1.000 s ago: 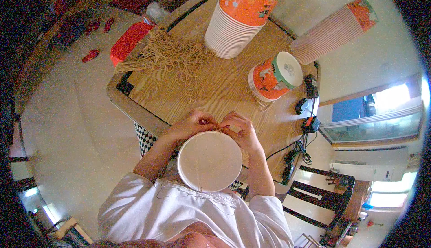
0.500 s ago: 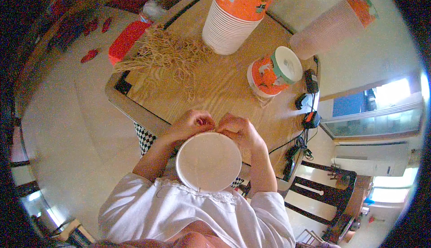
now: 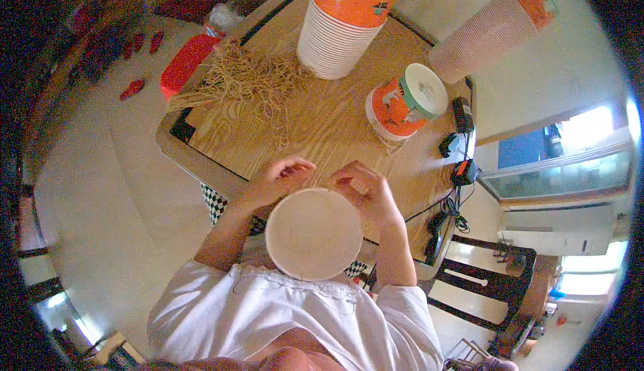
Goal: Threading string handles through holes in paper buckets to assemble them.
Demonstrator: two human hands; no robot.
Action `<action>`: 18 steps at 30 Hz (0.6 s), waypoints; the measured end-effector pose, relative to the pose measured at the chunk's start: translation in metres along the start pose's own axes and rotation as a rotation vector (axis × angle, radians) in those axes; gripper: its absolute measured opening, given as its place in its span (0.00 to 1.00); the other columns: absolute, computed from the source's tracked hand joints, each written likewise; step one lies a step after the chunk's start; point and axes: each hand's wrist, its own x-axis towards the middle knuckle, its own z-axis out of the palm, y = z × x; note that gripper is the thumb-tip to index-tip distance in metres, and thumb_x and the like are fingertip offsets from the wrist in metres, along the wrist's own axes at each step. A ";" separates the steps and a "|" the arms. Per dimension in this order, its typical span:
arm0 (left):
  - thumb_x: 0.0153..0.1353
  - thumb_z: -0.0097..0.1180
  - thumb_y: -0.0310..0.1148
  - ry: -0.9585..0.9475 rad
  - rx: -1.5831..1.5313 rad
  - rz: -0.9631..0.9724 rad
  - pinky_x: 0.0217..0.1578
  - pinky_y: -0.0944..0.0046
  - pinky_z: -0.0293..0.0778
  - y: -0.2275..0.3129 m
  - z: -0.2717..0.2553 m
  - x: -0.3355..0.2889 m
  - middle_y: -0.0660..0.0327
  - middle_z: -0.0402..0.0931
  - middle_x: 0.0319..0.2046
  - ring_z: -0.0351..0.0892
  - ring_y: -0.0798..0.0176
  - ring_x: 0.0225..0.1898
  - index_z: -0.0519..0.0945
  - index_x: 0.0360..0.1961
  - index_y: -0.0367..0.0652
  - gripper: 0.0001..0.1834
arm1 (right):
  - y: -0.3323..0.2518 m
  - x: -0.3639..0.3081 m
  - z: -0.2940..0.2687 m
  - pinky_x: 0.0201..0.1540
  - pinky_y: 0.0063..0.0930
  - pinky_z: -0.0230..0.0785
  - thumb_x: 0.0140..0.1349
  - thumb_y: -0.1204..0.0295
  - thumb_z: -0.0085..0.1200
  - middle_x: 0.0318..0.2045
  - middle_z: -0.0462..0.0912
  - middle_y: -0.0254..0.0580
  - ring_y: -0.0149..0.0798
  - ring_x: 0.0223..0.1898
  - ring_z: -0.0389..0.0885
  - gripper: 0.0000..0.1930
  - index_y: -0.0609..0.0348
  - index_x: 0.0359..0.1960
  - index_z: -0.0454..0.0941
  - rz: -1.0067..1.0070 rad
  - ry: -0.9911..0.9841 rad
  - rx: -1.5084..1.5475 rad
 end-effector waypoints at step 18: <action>0.55 0.52 0.29 -0.009 0.345 0.111 0.31 0.72 0.70 0.016 0.000 -0.081 0.53 0.65 0.53 0.71 0.69 0.33 0.61 0.59 0.40 0.29 | -0.037 -0.051 0.049 0.49 0.32 0.65 0.56 0.66 0.55 0.47 0.71 0.47 0.41 0.48 0.72 0.25 0.60 0.52 0.61 0.099 -0.487 0.820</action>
